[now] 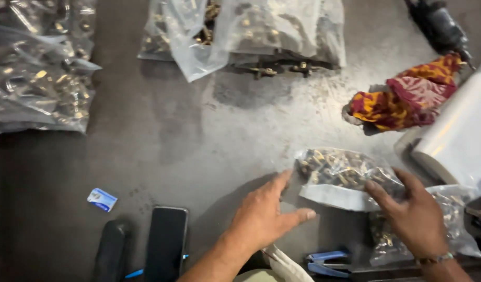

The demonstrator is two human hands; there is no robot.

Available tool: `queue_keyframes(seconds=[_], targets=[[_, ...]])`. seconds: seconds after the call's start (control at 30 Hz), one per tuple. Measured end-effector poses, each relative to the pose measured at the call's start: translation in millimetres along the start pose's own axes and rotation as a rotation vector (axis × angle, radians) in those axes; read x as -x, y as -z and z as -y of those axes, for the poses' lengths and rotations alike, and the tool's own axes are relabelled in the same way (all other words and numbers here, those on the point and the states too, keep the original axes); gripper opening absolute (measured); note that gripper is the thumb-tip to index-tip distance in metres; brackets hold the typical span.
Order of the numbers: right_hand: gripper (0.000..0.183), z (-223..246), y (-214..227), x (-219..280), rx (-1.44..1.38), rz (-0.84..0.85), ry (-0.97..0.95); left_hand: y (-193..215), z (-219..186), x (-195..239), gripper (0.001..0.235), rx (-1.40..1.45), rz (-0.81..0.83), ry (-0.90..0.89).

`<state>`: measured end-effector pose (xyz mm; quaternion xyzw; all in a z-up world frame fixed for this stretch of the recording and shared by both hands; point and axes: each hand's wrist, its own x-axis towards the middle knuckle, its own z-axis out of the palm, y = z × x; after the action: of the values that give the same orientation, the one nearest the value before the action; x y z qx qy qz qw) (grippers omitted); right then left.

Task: The person seals plastic bags filled with small brass fittings on a metal workbench and moves the filled bags aside. They then pick up a brass fitting and a black knob and press and twist the knob onto the fitting by hand, working on one assembly at a time.

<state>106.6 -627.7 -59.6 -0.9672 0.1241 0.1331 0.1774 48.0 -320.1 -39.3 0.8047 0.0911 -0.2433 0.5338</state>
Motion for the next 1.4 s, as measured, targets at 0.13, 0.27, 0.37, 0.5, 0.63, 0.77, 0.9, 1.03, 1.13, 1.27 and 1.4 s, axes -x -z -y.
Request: queue_keyframes(seconds=[0.13, 0.27, 0.37, 0.5, 0.63, 0.77, 0.9, 1.03, 1.13, 1.27, 1.4], targets=[[0.089, 25, 10, 3, 0.002, 0.071, -0.035, -10, -10, -4, 0.106, 0.112, -0.015, 0.078], [0.107, 33, 4, 17, -0.146, 0.197, 0.171, -6, 21, -6, 0.11, -0.143, -0.114, -0.086], [0.118, 41, -12, 19, -0.129, 0.246, 0.32, 19, 39, -14, 0.105, -0.312, -0.244, -0.262], [0.105, 50, -25, 0, -0.137, 0.047, 0.742, 38, 36, -30, 0.099, -0.405, -0.335, -0.448], [0.1, 50, -25, -9, -0.27, 0.128, 0.84, 45, 25, -38, 0.091, -0.415, -0.303, -0.5], [0.084, -12, -67, -14, -0.645, 0.475, 0.385, 54, 0, -20, 0.077, -0.295, -0.151, -0.181], [0.065, -7, -92, -10, -0.788, 0.516, 0.026, 53, 1, 5, 0.062, -0.138, -0.165, 0.32], [0.069, 85, -31, 43, -0.406, 0.18, 0.264, 24, 35, 23, 0.066, -0.121, -0.616, 0.184], [0.07, 119, -37, 49, -0.321, -0.086, 0.552, 2, 26, 13, 0.073, -0.233, -0.872, -0.16], [0.067, 139, -61, 50, -0.241, -0.15, 0.74, -25, 22, 1, 0.079, -0.447, -0.793, -0.195], [0.07, 121, -70, 62, -0.11, -0.185, 0.822, -33, 41, 7, 0.082, -0.565, -0.731, -0.242]])
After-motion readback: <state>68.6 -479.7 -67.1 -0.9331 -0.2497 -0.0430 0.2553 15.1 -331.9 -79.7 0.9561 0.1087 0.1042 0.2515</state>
